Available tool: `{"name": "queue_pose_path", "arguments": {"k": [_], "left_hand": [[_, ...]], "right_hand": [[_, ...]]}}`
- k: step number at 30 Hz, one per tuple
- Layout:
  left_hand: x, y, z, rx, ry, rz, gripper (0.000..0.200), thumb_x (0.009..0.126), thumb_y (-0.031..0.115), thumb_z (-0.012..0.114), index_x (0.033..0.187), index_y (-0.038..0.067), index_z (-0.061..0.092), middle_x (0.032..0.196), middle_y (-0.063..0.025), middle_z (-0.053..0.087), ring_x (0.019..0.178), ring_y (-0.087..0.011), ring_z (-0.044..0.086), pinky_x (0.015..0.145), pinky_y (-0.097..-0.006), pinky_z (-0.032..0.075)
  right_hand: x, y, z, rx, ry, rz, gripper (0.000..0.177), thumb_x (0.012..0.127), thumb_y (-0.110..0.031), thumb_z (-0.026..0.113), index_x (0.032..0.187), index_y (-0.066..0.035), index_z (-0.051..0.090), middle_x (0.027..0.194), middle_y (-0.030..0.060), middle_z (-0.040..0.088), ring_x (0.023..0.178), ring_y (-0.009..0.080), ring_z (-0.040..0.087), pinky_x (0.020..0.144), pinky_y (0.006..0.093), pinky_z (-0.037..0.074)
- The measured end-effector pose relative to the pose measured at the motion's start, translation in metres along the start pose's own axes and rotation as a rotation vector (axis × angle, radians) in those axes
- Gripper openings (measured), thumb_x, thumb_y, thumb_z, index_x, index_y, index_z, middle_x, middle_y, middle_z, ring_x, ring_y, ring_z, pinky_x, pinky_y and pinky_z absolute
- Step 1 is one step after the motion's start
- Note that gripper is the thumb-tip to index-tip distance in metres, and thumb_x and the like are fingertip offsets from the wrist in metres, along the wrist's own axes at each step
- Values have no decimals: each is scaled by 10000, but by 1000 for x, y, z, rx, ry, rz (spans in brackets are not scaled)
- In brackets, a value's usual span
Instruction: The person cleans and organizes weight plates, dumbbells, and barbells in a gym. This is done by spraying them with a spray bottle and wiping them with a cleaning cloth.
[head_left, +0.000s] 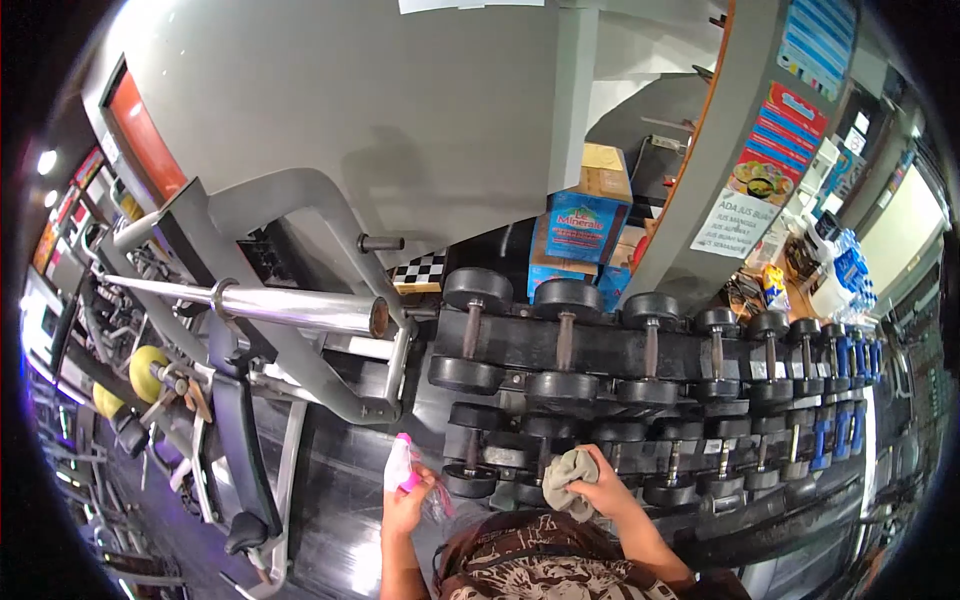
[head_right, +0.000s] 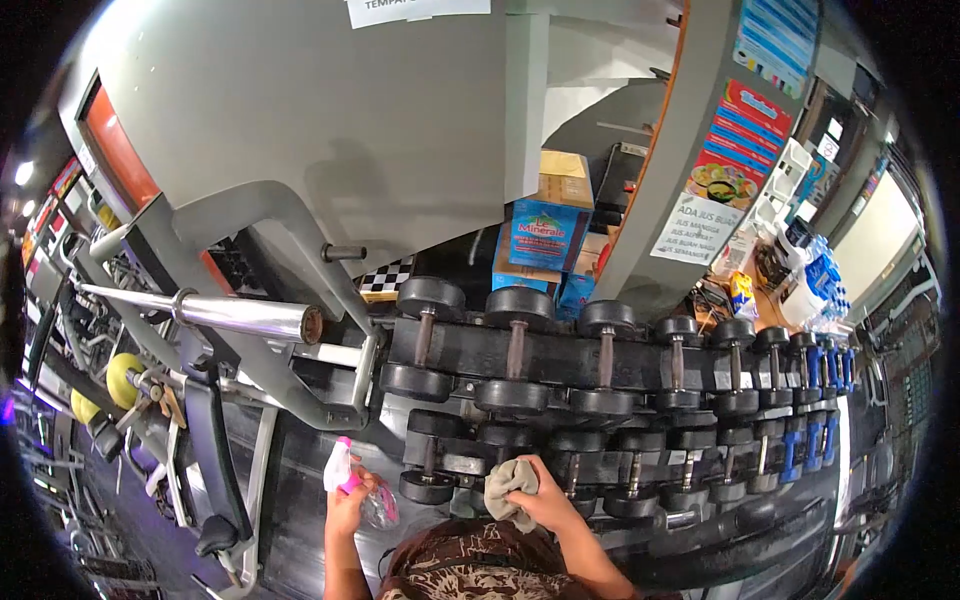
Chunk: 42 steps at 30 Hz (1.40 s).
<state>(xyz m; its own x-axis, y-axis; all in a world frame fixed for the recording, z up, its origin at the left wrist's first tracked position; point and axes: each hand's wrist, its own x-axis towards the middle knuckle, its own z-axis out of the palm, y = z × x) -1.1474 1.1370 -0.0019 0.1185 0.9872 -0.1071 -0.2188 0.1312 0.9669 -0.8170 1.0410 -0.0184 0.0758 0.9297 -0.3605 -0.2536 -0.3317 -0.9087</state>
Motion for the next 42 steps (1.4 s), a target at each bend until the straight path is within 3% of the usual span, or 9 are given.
{"name": "queue_pose_path", "arguments": {"k": [5, 10, 16, 21, 24, 30, 33, 36, 42], "left_hand": [[2, -6, 3, 264, 33, -52, 333, 873, -17, 615, 1183, 40, 506, 742, -50, 588, 664, -171, 618, 692, -358, 550], [23, -4, 9, 130, -27, -82, 347, 891, -22, 636, 1216, 21, 523, 770, -47, 612, 629, -146, 620, 624, -325, 548], [54, 5, -3, 183, -113, -74, 176, 902, 13, 606, 1070, 8, 555, 772, -49, 612, 620, -141, 603, 637, -332, 563], [65, 14, -32, 346, -166, -162, 383, 843, 103, 756, 1177, 13, 592, 844, -39, 693, 745, -116, 656, 701, -298, 531], [68, 18, -58, 339, -164, -153, 380, 840, 98, 759, 1174, 13, 599, 821, -31, 682, 734, -110, 650, 693, -293, 530], [64, 37, -111, 396, -96, -91, 371, 869, 4, 694, 1222, 12, 582, 752, 3, 598, 715, -103, 629, 675, -302, 539], [63, 37, -133, 317, -76, -77, 359, 853, 8, 711, 1192, 9, 592, 730, 10, 599, 690, -96, 615, 664, -278, 527], [58, 44, -146, 310, -43, -68, 348, 847, 12, 720, 1173, -4, 599, 716, 13, 599, 679, -95, 613, 660, -269, 524], [58, 31, -190, 264, 40, -97, 336, 842, 0, 715, 1156, -35, 600, 722, 6, 598, 684, -106, 628, 669, -288, 530]], "right_hand": [[11, 5, 1, -32, -35, 35, 539, 787, 19, 749, 1250, -73, 488, 1139, 41, 586, 1061, 146, 567, 929, 327, 463], [25, 11, 9, 46, -9, -8, 537, 790, 26, 740, 1253, -53, 481, 1144, 60, 595, 1070, 164, 586, 926, 336, 477], [40, 3, 35, 51, 60, -67, 535, 796, 19, 737, 1259, -37, 476, 1146, 75, 596, 1075, 178, 588, 931, 343, 479], [58, 11, 55, -55, 99, -86, 586, 783, -15, 758, 1281, -37, 449, 1153, 86, 593, 1094, 194, 577, 946, 359, 476], [74, 10, 78, -146, 172, -112, 640, 768, -39, 778, 1301, -48, 423, 1156, 94, 590, 1107, 205, 569, 957, 371, 472], [154, -35, 145, -676, 369, -570, 630, 750, -4, 744, 1313, -105, 481, 1266, 186, 515, 1162, 361, 560, 980, 422, 472], [194, -58, 197, -920, 441, -789, 529, 684, 22, 719, 1171, -163, 626, 1258, 154, 524, 1124, 420, 542, 938, 468, 483], [212, -41, 218, -1338, 332, -798, 497, 690, -16, 711, 1148, -196, 644, 1248, 111, 542, 1143, 392, 504, 938, 486, 442], [193, -6, 178, -1085, 480, -729, 470, 727, -44, 722, 1171, -139, 600, 1242, 124, 545, 1165, 397, 484, 973, 515, 410]]}}
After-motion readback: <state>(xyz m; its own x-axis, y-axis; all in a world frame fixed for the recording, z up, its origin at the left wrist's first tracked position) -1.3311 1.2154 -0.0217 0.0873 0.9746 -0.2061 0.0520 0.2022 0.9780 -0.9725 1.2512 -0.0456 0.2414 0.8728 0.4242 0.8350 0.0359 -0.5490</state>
